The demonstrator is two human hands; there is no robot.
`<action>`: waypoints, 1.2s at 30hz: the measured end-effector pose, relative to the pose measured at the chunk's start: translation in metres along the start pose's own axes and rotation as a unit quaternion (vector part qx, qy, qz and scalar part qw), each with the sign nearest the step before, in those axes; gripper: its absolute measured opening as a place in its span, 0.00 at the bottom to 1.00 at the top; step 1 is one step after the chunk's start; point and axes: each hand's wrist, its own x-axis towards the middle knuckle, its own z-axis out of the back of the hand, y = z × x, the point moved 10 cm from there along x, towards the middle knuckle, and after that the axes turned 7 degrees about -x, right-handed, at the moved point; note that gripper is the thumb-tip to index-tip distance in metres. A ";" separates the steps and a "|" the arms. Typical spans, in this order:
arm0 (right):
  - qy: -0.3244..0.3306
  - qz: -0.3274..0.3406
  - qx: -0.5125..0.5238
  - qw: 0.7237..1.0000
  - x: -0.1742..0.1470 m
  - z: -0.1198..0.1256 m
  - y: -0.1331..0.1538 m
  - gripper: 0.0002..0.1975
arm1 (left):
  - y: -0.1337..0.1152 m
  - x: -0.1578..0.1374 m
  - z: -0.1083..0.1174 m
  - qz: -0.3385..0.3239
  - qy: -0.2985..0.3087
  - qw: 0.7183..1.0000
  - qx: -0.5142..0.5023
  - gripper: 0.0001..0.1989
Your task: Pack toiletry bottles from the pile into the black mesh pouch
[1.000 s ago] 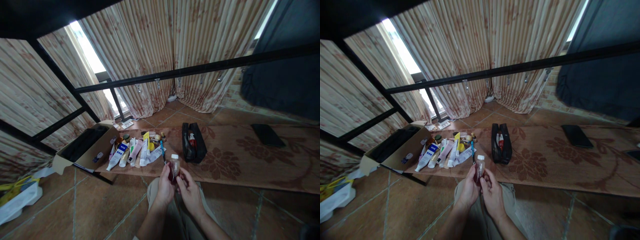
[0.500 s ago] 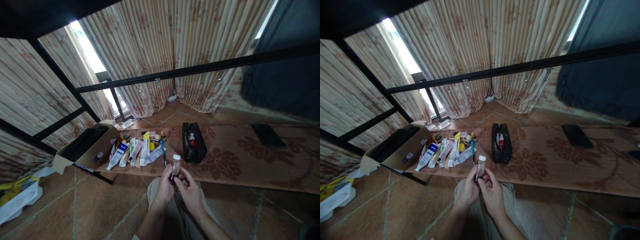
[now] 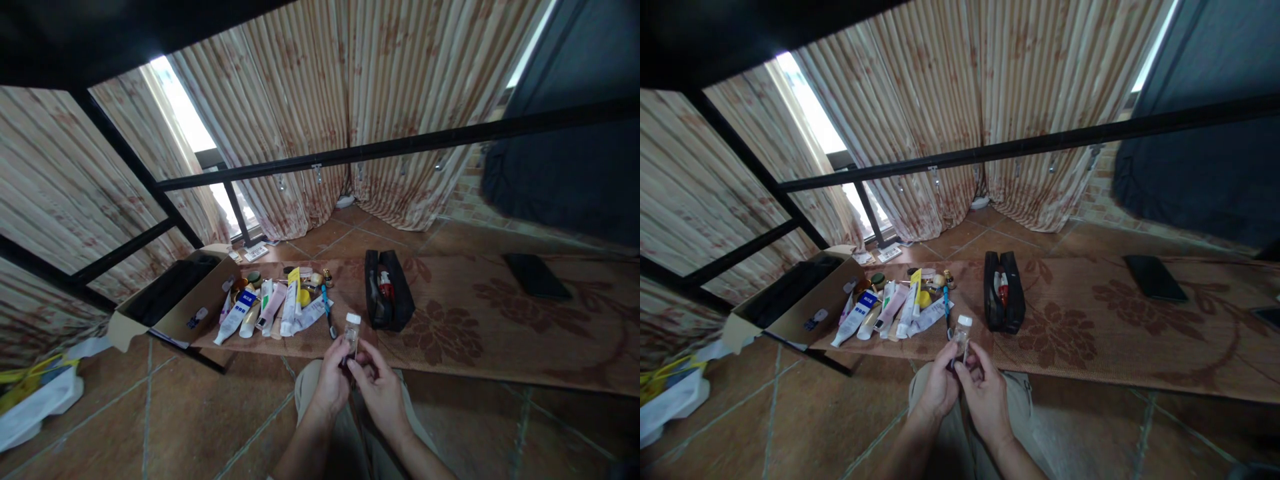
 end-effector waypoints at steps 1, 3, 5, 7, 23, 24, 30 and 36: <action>0.001 0.003 0.000 1.000 0.000 0.000 0.001 0.30 | 0.000 0.001 0.002 -0.006 -0.008 1.000 -0.006 0.12; -0.001 0.007 -0.005 1.000 0.000 0.001 0.003 0.29 | 0.001 0.002 0.006 -0.006 -0.020 1.000 -0.021 0.13; -0.002 0.011 -0.010 1.000 0.000 0.002 0.005 0.28 | 0.006 0.003 0.008 0.014 -0.025 0.999 -0.034 0.14; 0.000 0.018 -0.004 1.000 -0.001 0.002 0.008 0.26 | 0.012 0.002 0.009 0.037 -0.034 0.998 -0.047 0.15; -0.003 0.003 0.005 1.000 -0.001 0.003 0.007 0.27 | 0.011 -0.001 -0.001 0.056 -0.010 0.998 -0.017 0.25; -0.002 0.002 0.002 1.000 -0.002 0.003 0.006 0.27 | 0.010 -0.001 -0.001 0.051 -0.012 0.998 -0.018 0.25; 0.003 0.007 -0.004 1.000 -0.002 0.002 0.003 0.26 | 0.012 -0.001 -0.004 0.063 -0.005 0.998 -0.017 0.24; 0.021 0.009 0.006 1.000 -0.002 -0.002 0.002 0.26 | 0.014 0.001 0.004 0.059 -0.026 0.998 -0.027 0.23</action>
